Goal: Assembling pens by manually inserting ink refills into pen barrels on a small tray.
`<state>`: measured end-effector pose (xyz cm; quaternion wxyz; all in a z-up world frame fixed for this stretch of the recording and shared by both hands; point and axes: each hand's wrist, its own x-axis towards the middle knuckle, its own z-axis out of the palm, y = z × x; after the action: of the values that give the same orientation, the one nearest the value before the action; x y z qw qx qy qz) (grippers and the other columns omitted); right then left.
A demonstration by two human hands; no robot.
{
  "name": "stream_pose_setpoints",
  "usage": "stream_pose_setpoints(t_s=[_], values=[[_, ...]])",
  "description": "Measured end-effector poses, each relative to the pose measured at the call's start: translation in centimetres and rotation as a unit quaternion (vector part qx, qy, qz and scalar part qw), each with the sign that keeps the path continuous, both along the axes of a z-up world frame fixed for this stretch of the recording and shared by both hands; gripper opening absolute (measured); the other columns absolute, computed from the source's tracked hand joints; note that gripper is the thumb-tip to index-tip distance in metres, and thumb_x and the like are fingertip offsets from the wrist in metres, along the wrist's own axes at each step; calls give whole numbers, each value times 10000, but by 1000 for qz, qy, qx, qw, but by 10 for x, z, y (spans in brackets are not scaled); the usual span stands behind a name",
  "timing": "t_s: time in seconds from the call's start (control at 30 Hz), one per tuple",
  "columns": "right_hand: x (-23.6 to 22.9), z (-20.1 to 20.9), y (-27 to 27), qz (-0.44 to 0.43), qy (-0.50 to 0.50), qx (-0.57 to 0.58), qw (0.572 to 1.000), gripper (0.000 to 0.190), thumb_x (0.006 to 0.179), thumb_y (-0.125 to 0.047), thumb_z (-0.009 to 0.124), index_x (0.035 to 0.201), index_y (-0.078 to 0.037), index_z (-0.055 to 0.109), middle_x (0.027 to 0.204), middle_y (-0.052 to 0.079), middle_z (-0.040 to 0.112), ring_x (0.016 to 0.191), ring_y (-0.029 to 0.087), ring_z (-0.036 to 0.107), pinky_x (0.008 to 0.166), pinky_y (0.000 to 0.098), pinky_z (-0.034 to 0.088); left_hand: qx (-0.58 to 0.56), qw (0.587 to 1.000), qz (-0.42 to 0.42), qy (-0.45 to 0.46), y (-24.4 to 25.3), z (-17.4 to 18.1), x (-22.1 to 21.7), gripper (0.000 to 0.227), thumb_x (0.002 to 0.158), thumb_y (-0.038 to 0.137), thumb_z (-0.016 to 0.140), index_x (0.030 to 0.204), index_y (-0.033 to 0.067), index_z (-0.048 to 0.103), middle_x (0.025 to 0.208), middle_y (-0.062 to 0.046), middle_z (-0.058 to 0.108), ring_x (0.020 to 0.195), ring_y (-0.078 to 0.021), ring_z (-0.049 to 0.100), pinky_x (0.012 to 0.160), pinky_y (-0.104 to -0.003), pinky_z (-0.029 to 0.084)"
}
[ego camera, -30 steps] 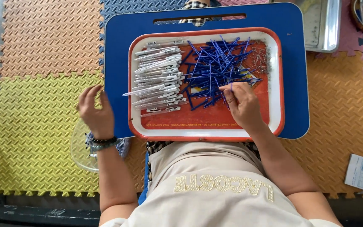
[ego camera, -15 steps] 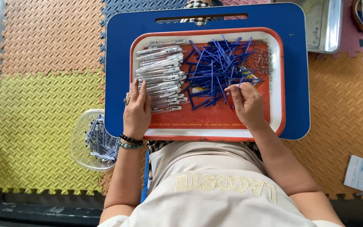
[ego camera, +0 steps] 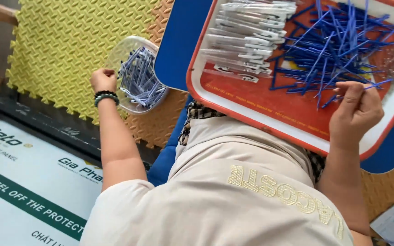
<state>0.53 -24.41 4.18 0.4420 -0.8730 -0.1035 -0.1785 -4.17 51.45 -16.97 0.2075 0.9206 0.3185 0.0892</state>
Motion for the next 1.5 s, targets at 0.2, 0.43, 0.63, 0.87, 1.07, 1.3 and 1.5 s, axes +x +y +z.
stream_pose_setpoints(t_s=[0.2,0.43,0.63,0.87,1.07,1.3,1.5], values=[[2,-9,-6,21,-26,-38,999,399,1499,-66,518,1268,175,736,1134,293,802,958,323,765,848,384,609,-82,991,38,102,-19,-32,-23,191,901,-6,775,981,116,898,891,-57,844,800,-199,778,804,-335,643],[3,-6,0,10,-29,-41,999,385,1487,-51,538,1260,168,760,1093,265,795,958,315,778,852,381,609,-80,992,-91,-11,-116,-18,4,306,905,45,886,1171,195,908,1119,-19,864,861,-176,780,821,-314,649],[4,0,2,-26,-7,10,1000,303,1411,-24,612,1187,118,758,1006,197,772,891,259,749,789,342,573,77,988,-56,121,-134,-34,28,107,1010,240,786,1101,192,816,1220,-128,680,998,-402,726,899,-537,604],[5,5,3,-37,4,22,999,378,1347,-162,595,1112,30,820,919,146,755,688,203,541,662,337,437,44,918,-86,-384,-182,110,83,237,1150,73,718,1378,68,780,1059,-117,763,939,-242,724,869,-374,592],[10,-1,-4,-26,-10,30,999,384,1340,-179,576,1086,-4,804,944,191,763,830,309,739,811,400,613,75,809,-462,-355,-326,209,76,341,1050,23,818,1315,222,897,1206,-100,723,1120,-301,693,1059,-419,510],[12,7,1,-16,-21,50,998,373,1308,-191,599,1036,-31,799,910,156,765,812,308,747,778,400,619,78,784,-493,-368,-313,191,78,270,1020,88,826,1277,137,890,1350,-211,751,1174,-428,721,1022,-542,532],[12,4,-2,-26,-15,60,998,362,1285,-219,611,1033,-72,824,854,111,740,768,277,730,732,373,601,83,996,-13,1,-142,62,42,631,1143,105,752,1729,90,519,1689,-337,407,1474,-555,560,1247,-623,480]])
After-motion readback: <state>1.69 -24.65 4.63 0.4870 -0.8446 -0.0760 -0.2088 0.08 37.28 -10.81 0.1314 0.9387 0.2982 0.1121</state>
